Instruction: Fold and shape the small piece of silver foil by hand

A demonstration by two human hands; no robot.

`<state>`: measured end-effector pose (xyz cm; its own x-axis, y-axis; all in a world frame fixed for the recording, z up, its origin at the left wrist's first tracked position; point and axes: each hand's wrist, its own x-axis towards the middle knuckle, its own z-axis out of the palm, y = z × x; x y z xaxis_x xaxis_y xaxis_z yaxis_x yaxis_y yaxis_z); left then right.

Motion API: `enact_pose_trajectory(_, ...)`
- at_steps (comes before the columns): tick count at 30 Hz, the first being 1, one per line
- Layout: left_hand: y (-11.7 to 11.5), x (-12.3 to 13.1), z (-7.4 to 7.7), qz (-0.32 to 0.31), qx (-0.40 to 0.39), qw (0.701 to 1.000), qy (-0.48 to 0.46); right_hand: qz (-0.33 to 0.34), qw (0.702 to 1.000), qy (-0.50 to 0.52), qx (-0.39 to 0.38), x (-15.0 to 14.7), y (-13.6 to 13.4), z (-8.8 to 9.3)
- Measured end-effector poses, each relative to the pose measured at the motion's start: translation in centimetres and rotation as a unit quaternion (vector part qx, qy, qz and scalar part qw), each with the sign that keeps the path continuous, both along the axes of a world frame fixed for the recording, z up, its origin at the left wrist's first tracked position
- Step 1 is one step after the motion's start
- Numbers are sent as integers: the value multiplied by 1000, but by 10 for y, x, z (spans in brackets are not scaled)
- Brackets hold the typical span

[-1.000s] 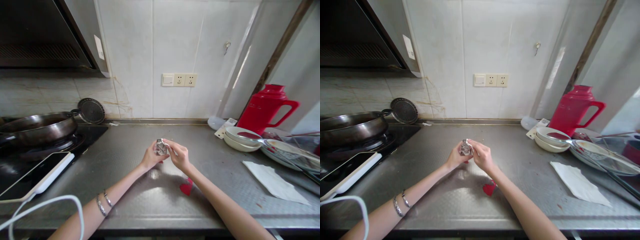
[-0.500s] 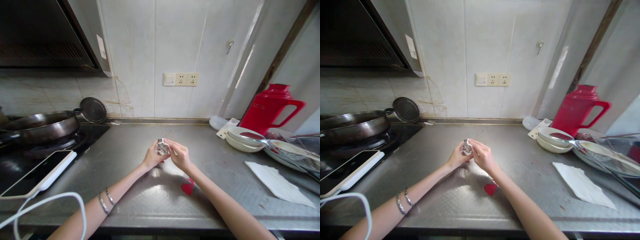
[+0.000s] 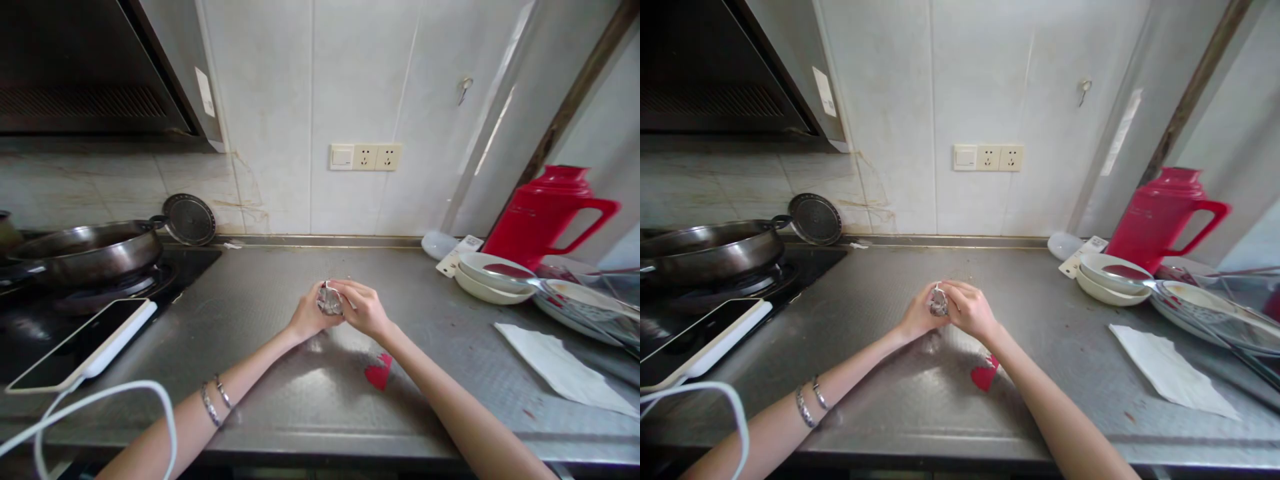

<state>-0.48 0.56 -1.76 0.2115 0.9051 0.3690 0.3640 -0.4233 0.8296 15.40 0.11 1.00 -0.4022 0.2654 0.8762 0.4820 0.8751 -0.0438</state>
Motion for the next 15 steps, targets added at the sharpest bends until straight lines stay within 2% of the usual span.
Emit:
enact_pose_trajectory(3, 0, 1, 0, 1, -4, 1000, -1, 7, 1000, -7, 10, 1, -1, 2)
enact_pose_trajectory(9, 0, 0, 0, 2, -5, 1000, -14, 13, 999, 34, -38, 2, 2, 0)
enact_pose_trajectory(15, -2, 0, 2, 12, 9, 1000, -18, 29, 999, 18, -1, -2, -2, -1)
